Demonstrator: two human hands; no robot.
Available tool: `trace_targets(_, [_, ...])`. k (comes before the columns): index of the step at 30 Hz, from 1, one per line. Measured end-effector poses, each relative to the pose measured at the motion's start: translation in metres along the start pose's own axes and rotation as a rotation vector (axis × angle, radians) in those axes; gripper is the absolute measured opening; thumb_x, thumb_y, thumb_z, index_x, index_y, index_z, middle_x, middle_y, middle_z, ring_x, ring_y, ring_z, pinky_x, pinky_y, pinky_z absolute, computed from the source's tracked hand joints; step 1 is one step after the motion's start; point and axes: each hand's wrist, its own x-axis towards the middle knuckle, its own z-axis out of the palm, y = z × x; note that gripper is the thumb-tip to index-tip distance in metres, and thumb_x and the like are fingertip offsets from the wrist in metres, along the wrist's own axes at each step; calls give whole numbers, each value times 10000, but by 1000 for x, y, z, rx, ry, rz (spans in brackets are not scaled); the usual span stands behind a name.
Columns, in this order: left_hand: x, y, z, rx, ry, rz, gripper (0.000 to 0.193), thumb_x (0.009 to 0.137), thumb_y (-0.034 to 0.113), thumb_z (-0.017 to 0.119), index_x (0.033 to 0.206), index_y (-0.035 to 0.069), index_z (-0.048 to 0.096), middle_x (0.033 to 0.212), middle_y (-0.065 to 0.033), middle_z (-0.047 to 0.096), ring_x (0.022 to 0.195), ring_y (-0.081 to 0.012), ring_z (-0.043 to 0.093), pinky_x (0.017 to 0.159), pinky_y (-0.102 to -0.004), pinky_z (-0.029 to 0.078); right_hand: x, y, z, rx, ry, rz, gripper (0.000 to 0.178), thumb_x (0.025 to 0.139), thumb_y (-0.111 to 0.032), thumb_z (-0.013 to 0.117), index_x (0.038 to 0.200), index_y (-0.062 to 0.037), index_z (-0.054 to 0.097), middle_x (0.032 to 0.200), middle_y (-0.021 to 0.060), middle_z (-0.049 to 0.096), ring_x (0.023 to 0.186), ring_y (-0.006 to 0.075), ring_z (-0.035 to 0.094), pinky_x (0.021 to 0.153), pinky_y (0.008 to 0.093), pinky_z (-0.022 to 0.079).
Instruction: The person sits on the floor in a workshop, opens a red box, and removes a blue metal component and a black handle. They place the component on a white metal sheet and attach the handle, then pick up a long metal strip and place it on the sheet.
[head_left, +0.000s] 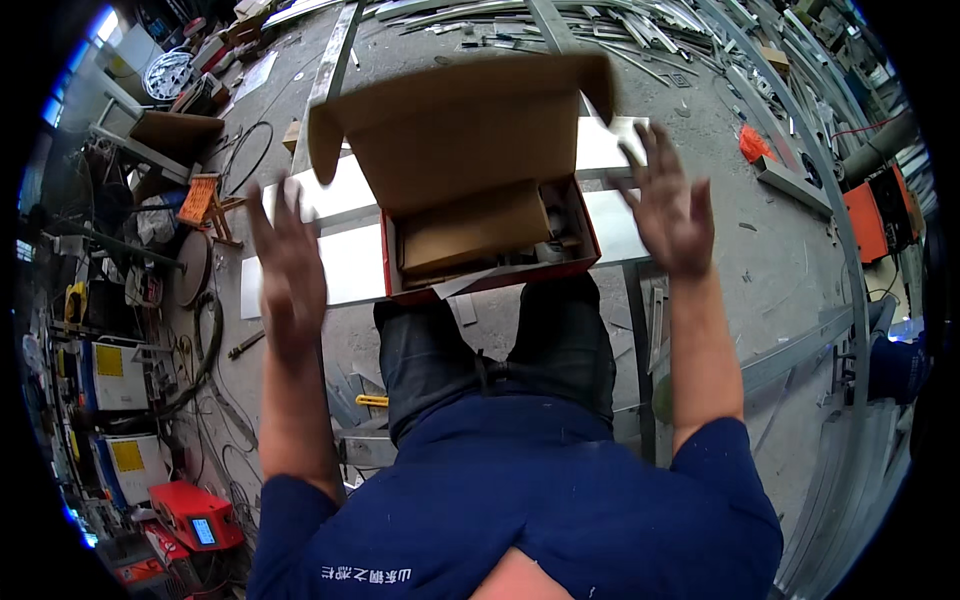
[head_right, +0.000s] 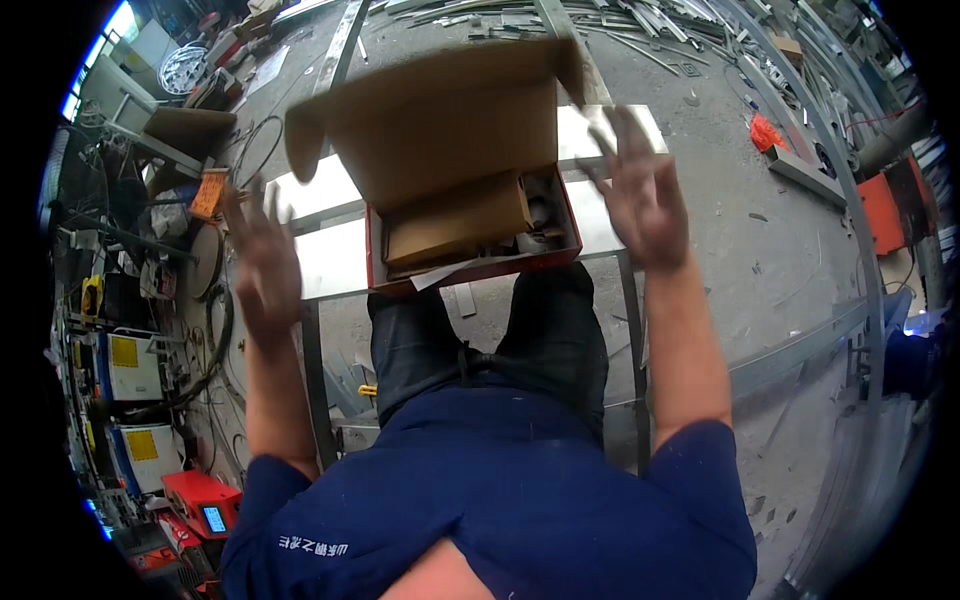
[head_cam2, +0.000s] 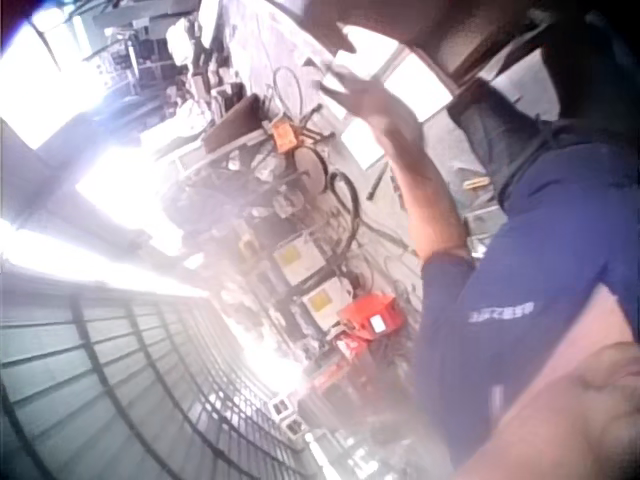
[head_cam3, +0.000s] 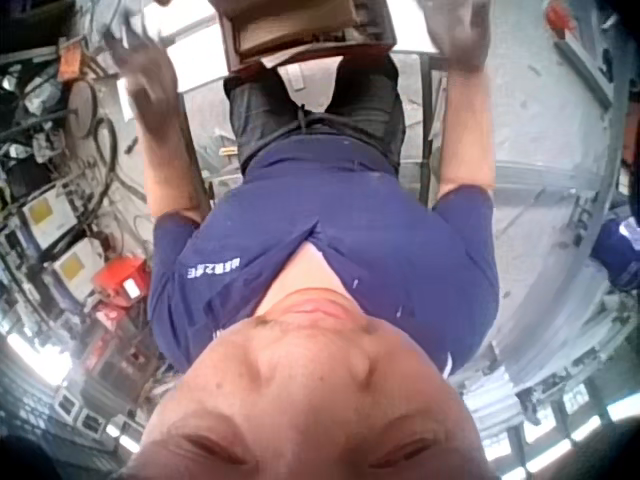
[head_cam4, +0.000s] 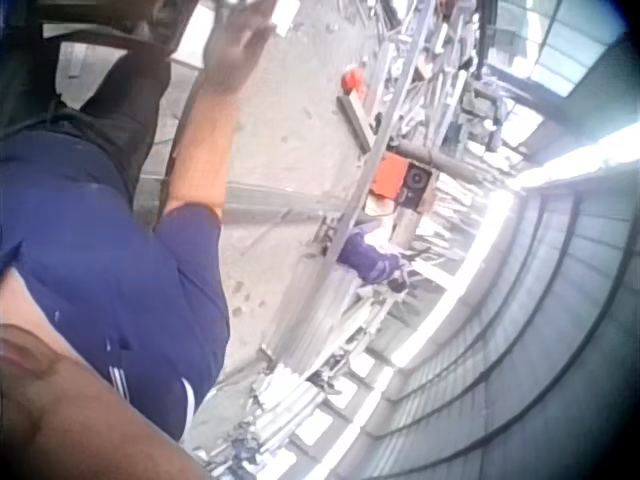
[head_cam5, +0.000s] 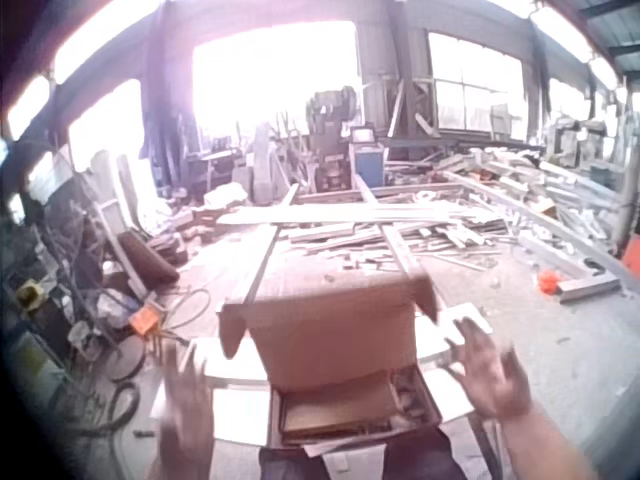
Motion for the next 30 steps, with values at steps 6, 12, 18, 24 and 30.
trace_targets(6, [28, -86, -18, 589, 212, -482, 652, 919, 271, 714, 1416, -45, 437, 1369, -206, 561, 1276, -267, 523, 1050, -359, 424, 18, 43, -30, -1082, 252, 300, 760, 910, -419, 691, 1462, 16, 403, 1394, 270, 513, 1306, 345, 498, 1091, 409, 391])
trace_targets(12, [0, -102, 29, 1354, -194, 24, 823, 840, 412, 753, 1474, 35, 387, 1493, -274, 385, 1421, -410, 328, 1160, -500, 273, -21, 109, -69, -992, 184, 501, 553, 954, -294, 630, 1398, 0, 482, 1301, 200, 621, 1169, 308, 616, 972, 387, 474])
trace_targets(18, [60, -165, 16, 1379, -401, -431, 668, 940, 566, 536, 1405, 87, 536, 1473, -208, 463, 1360, -383, 424, 1117, -430, 344, -15, 109, -62, -1057, 160, 513, 435, 974, -151, 543, 1377, 10, 510, 1229, 156, 651, 1108, 224, 618, 981, 340, 463])
trace_targets(24, [73, -174, 18, 1074, -532, -839, 638, 967, 596, 464, 1344, 100, 602, 1307, -199, 620, 1266, -338, 544, 1076, -408, 397, -18, 107, -65, -1012, 191, 527, 446, 977, -175, 552, 1374, 24, 511, 1227, 160, 650, 1103, 222, 618, 977, 341, 467])
trace_targets(30, [35, -111, 55, 1331, -563, -159, 704, 844, 497, 700, 1360, 45, 544, 1405, -182, 531, 1345, -340, 454, 1092, -446, 386, -17, 110, -74, -1174, 164, 509, 440, 949, -222, 581, 1312, 25, 552, 1162, 226, 675, 1090, 325, 651, 966, 381, 481])
